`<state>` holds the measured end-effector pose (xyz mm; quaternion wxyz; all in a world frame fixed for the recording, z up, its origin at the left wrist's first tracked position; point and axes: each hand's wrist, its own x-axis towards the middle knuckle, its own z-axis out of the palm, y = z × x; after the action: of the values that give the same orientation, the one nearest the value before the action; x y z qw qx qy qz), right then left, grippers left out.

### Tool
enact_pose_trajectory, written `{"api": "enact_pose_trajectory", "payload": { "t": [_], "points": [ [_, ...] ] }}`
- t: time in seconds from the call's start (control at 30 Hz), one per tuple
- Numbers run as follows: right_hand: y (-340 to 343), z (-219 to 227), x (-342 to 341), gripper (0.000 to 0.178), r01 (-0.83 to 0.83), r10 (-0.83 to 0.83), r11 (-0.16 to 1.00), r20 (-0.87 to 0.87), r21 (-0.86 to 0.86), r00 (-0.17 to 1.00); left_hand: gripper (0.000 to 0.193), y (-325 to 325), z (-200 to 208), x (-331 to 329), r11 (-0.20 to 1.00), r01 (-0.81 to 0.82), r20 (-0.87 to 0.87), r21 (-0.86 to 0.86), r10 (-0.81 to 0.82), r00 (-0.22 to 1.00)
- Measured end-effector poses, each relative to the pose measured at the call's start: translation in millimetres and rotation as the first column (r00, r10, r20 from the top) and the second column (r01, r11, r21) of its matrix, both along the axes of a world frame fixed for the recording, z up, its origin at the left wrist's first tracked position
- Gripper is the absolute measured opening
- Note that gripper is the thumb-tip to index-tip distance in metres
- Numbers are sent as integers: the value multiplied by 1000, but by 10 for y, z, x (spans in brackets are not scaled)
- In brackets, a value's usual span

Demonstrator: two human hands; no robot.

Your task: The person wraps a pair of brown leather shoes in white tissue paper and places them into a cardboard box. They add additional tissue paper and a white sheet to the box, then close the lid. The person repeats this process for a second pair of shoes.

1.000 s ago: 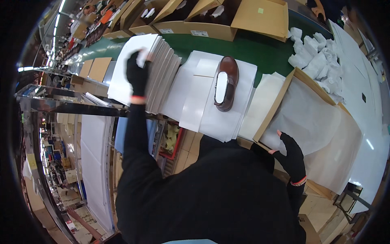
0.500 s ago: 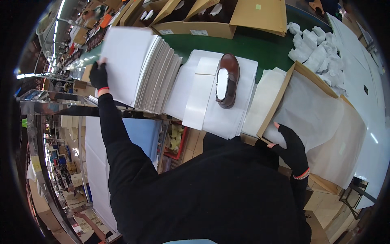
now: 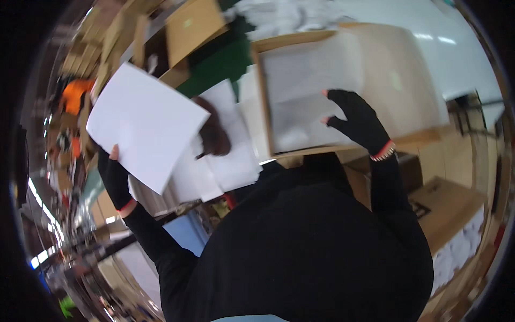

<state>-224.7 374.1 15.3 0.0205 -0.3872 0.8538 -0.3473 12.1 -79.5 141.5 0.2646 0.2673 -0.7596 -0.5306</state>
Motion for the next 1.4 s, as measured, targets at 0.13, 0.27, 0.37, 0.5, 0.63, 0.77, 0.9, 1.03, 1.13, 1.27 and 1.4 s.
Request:
{"api": "enact_pose_trajectory", "payload": {
  "t": [0.13,0.27,0.37,0.5,0.63,0.77,0.9,1.03,1.13,1.27,1.4],
  "points": [
    [166,-281,24,61,203,-199,979,-113,29,973,47,696,-721,-1008,922,376,171,-89,-358,918],
    [579,-471,-2,64,286,-259,940,-159,185,953,73,1492,-1777,-1904,800,596,304,63,-585,752],
    [706,-451,22,65,271,-259,945,-88,181,962,73,1443,-2366,-2057,621,537,211,-571,-521,827],
    [761,-330,54,65,330,-326,936,-57,123,944,74,1704,-1710,-2091,771,635,203,40,-628,751],
    [527,-232,-82,66,294,-287,952,-90,79,954,81,1874,-2238,-2183,764,594,269,-252,-534,801],
    [542,-369,-95,76,288,-268,939,-123,190,956,89,1886,-2134,-2187,769,621,402,-155,-525,750],
    [861,-648,-25,84,355,-322,880,-153,316,934,91,1452,-1418,-1857,584,623,558,-521,-319,766],
    [1001,-718,-37,86,353,-338,881,-104,314,935,94,628,-1341,-1283,67,818,795,-571,295,531],
    [878,-811,-119,77,448,-413,861,-182,242,892,94,198,-1495,-1110,361,897,933,-256,336,130],
    [669,-890,-190,73,515,-437,799,-289,310,852,93,-399,-1500,-940,623,762,984,-177,110,138],
    [765,-1025,-242,75,514,-458,793,-235,328,857,91,-225,-1127,-977,708,686,928,-167,-123,352]
  ]
}}
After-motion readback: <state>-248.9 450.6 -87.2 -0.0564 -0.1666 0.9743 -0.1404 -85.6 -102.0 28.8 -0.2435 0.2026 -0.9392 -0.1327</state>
